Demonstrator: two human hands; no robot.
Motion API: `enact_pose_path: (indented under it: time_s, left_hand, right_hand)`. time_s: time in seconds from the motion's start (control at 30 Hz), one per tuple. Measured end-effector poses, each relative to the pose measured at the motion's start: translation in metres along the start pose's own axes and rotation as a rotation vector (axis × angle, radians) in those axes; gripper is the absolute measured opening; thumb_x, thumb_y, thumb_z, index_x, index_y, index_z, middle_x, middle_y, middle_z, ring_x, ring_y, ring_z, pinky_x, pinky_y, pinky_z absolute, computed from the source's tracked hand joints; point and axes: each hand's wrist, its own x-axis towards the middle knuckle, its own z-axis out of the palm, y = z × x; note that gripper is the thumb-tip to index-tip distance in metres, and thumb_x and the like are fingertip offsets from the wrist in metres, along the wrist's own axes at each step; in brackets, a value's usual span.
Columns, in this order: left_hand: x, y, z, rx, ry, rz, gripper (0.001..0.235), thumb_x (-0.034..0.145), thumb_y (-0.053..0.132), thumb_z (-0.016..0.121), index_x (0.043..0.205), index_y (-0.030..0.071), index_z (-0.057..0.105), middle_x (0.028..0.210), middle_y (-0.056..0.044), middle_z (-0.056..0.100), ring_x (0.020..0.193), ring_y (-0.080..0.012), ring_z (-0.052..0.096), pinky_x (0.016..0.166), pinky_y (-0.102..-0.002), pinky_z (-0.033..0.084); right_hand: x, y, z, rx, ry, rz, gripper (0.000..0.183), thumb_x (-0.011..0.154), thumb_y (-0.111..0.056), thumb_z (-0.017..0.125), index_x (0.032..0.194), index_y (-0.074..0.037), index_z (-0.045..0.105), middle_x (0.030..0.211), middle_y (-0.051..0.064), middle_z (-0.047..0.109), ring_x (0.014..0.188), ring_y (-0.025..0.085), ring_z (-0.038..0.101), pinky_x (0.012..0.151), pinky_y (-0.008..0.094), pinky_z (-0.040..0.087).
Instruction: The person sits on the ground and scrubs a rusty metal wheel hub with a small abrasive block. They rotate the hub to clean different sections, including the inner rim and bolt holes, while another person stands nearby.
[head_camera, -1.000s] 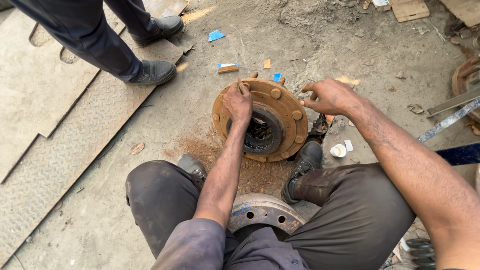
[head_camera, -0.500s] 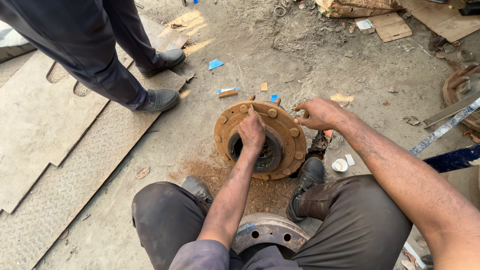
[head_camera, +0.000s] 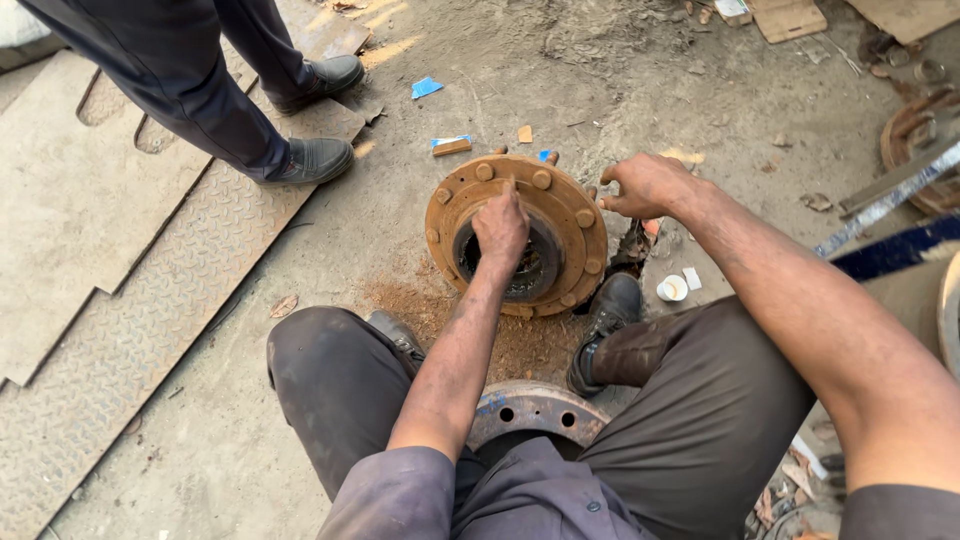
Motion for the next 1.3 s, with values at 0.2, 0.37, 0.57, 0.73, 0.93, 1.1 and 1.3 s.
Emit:
enact_pose_path:
  time_s: [0.2,0.37,0.57,0.73,0.93,1.1,1.3]
  left_hand:
    - [-0.028,0.027,0.003,0.167,-0.123,0.073,0.028,0.096,0.011,0.060,0.122,0.004,0.067,0.062,-0.007,0.070,0.044,-0.0163,0.065,0.035,-0.032,0.052]
    - [-0.059,0.049,0.024,0.304,-0.205,0.204,0.021,0.101,0.017,0.060,0.112,0.002,0.069,0.065,-0.003,0.069,0.046,-0.0100,0.063,0.036,-0.027,0.050]
    - [-0.069,0.051,0.026,0.273,-0.268,0.188,0.014,0.103,0.017,0.061,0.104,0.005,0.069,0.068,-0.009,0.074,0.054,-0.0162,0.072,0.041,-0.033,0.054]
    - [-0.036,0.034,-0.007,0.269,-0.064,0.080,0.004,0.087,0.015,0.070,0.090,0.014,0.072,0.074,-0.009,0.075,0.061,-0.0243,0.075,0.045,-0.038,0.056]
    - [0.005,-0.013,-0.050,0.041,-0.085,-0.137,0.017,0.090,0.027,0.069,0.093,0.014,0.080,0.084,-0.017,0.076,0.076,-0.0352,0.074,0.067,-0.048,0.059]
    - [-0.007,-0.004,-0.041,0.094,-0.045,-0.035,0.024,0.096,0.029,0.064,0.094,0.009,0.076,0.088,-0.020,0.075,0.081,-0.0406,0.073,0.072,-0.052,0.058]
    - [-0.005,-0.001,-0.032,0.094,-0.187,-0.095,0.025,0.101,0.027,0.056,0.092,0.008,0.070,0.084,-0.014,0.074,0.074,-0.0309,0.074,0.068,-0.047,0.059]
  right_hand:
    - [-0.013,-0.003,0.010,0.001,-0.070,0.070,0.057,0.099,-0.047,0.065,0.148,-0.021,0.056,0.119,0.008,0.076,0.111,0.024,0.072,0.097,0.047,0.058]
    - [-0.021,0.001,0.015,-0.027,-0.063,0.069,0.056,0.099,-0.047,0.064,0.149,-0.023,0.055,0.119,0.007,0.076,0.112,0.023,0.071,0.098,0.046,0.058]
    - [-0.038,0.001,0.010,0.014,0.018,0.046,0.055,0.099,-0.046,0.065,0.147,-0.020,0.058,0.118,0.006,0.077,0.112,0.023,0.071,0.099,0.046,0.057]
    - [-0.053,0.000,0.010,0.050,0.115,-0.001,0.050,0.097,-0.045,0.069,0.139,-0.018,0.064,0.113,0.011,0.077,0.107,0.027,0.071,0.094,0.048,0.057]
    - [-0.029,-0.016,0.033,0.215,0.206,0.036,0.040,0.098,-0.041,0.069,0.123,-0.009,0.071,0.084,0.010,0.071,0.075,0.022,0.066,0.075,0.045,0.059]
    - [-0.028,-0.042,0.002,0.271,0.117,0.034,0.035,0.101,-0.041,0.066,0.112,-0.010,0.075,0.075,0.004,0.062,0.062,0.014,0.052,0.063,0.037,0.048]
    - [-0.062,-0.062,-0.040,0.203,0.526,-0.188,0.047,0.098,-0.042,0.067,0.128,-0.005,0.066,0.064,0.007,0.066,0.048,0.016,0.057,0.053,0.037,0.057]
